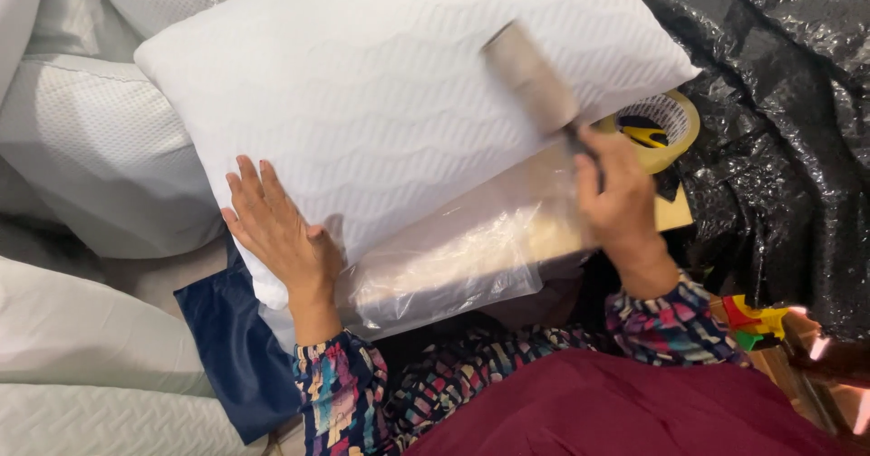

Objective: The person cleans a white pillow using a lint roller by hand, after removing it from a black bubble-wrap bag.

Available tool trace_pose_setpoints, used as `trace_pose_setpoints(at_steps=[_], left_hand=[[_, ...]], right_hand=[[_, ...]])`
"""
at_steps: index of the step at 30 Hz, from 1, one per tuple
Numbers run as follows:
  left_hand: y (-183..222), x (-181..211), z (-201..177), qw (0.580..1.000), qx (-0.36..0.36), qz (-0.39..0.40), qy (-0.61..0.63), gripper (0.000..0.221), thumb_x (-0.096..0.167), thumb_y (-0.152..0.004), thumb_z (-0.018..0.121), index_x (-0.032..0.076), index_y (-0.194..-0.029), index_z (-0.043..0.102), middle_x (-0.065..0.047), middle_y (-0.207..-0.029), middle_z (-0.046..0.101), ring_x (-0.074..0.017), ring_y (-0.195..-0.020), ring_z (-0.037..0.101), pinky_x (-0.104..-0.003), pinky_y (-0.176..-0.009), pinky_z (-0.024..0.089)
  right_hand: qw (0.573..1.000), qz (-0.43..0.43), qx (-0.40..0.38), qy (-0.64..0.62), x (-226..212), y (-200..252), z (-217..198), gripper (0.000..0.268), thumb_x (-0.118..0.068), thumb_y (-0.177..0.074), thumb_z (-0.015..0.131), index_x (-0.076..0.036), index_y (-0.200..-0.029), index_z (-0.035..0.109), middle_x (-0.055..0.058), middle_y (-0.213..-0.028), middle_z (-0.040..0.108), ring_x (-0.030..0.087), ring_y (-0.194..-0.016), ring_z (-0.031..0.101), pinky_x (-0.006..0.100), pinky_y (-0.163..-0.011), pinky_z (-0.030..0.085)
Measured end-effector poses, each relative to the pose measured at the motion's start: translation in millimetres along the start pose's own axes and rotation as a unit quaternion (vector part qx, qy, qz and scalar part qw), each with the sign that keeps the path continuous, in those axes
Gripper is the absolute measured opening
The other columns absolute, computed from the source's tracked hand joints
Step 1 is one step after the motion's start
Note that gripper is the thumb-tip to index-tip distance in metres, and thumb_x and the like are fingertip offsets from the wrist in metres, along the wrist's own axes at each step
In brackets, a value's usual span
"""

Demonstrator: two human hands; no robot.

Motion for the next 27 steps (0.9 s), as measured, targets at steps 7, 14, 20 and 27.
trace_pose_setpoints(at_steps=[7, 14, 20, 27], left_hand=[[1, 2, -1, 1.000, -0.007, -0.013, -0.012, 0.105, 0.082, -0.089, -0.012, 0.020, -0.166, 0.022, -0.008, -0.173, 0.021, -0.0323, -0.160, 0.013, -0.064, -0.125, 0.004], [-1, 2, -4, 1.000, -0.015, 0.001, 0.005, 0.123, 0.086, -0.079, -0.018, 0.009, -0.162, 0.030, -0.018, -0.167, 0.025, -0.0436, -0.154, 0.020, -0.062, -0.121, 0.001], [1, 0, -2, 1.000, -0.008, 0.004, -0.002, 0.122, 0.087, -0.079, -0.017, 0.011, -0.162, 0.031, -0.017, -0.168, 0.026, -0.0428, -0.155, 0.021, -0.061, -0.121, 0.000], [1, 0, 3, 1.000, 0.002, -0.005, -0.008, 0.113, 0.087, -0.084, -0.012, 0.017, -0.164, 0.028, -0.013, -0.170, 0.024, -0.0399, -0.156, 0.018, -0.062, -0.120, 0.000]], right_hand=[[0.996, 0.059, 0.057, 0.017, 23, -23, -31, 0.026, -0.002, -0.110, 0.056, 0.013, -0.130, 0.062, 0.027, -0.114, 0.059, 0.046, -0.106, 0.061, 0.052, -0.094, 0.049], [0.994, -0.049, -0.087, -0.049, -114, -3, 22, 0.035, -0.017, -0.092, 0.071, -0.016, -0.126, 0.071, 0.005, -0.104, 0.069, 0.026, -0.076, 0.074, 0.040, -0.067, 0.061], [0.989, -0.079, -0.116, -0.043, -109, -20, 20, 0.036, -0.019, -0.093, 0.067, -0.017, -0.129, 0.070, 0.008, -0.104, 0.067, 0.030, -0.067, 0.073, 0.043, -0.056, 0.059], [1.000, 0.004, 0.016, 0.006, 25, -55, -21, 0.028, -0.013, -0.113, 0.059, 0.005, -0.131, 0.068, 0.023, -0.110, 0.065, 0.046, -0.102, 0.067, 0.050, -0.090, 0.054]])
Point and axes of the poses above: each hand's wrist, its own y-axis away from the middle knuckle, its own z-axis out of the palm, x = y × z, the point moved 1 cm from there along -y, towards the middle knuckle
